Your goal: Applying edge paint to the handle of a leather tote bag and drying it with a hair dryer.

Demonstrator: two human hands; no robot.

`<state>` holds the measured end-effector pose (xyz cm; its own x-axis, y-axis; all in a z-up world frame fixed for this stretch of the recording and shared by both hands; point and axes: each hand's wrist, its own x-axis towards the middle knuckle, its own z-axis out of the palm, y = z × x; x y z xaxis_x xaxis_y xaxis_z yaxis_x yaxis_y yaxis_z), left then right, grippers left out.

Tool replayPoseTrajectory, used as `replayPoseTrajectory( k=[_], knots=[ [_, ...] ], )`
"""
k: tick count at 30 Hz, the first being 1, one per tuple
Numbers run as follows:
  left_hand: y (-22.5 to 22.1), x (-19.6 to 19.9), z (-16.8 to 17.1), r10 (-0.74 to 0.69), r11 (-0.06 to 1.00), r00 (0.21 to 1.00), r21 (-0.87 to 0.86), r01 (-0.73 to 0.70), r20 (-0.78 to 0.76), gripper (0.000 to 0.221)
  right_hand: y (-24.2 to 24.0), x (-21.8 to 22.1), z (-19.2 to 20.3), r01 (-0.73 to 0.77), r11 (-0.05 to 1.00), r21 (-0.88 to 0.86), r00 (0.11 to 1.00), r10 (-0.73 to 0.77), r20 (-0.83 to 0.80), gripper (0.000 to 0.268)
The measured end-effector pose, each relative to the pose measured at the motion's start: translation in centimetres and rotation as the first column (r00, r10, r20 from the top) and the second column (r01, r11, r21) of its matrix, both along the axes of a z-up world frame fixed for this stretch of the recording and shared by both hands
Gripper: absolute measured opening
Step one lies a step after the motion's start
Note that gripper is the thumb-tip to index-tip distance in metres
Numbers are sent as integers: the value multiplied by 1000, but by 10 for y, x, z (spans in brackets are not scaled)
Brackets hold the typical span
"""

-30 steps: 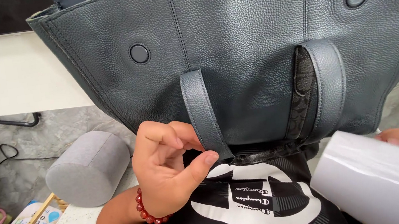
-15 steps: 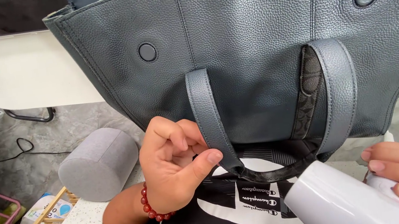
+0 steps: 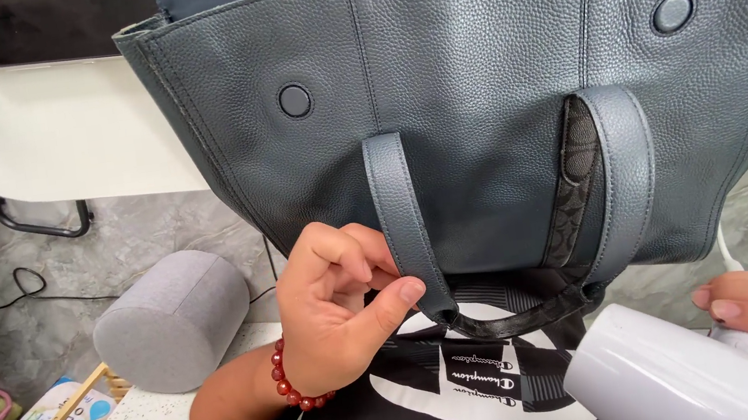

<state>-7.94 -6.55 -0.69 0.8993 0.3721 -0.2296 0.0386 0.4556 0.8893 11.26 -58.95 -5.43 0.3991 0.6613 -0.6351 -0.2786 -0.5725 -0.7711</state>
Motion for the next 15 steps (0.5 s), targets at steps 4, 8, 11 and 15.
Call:
replayPoseTrajectory(
  k=[4, 8, 11, 15],
  knots=[
    [1, 0, 0, 0, 998, 1000, 64, -2, 29, 37, 35, 14, 17, -134, 988, 70, 991, 133, 25, 43],
    [3, 1, 1, 4, 992, 999, 123, -11, 54, 35, 88, 6, 49, -287, 883, 371, 734, -46, 678, 44],
    [3, 2, -1, 2, 990, 998, 144, -12, 69, 34, 111, 14, 84, -269, 919, 288, 734, 3, 679, 50],
    [5, 0, -2, 19, 985, 998, 170, -30, 67, 35, 129, 13, 98, -291, 924, 247, 708, 34, 705, 52]
  ],
)
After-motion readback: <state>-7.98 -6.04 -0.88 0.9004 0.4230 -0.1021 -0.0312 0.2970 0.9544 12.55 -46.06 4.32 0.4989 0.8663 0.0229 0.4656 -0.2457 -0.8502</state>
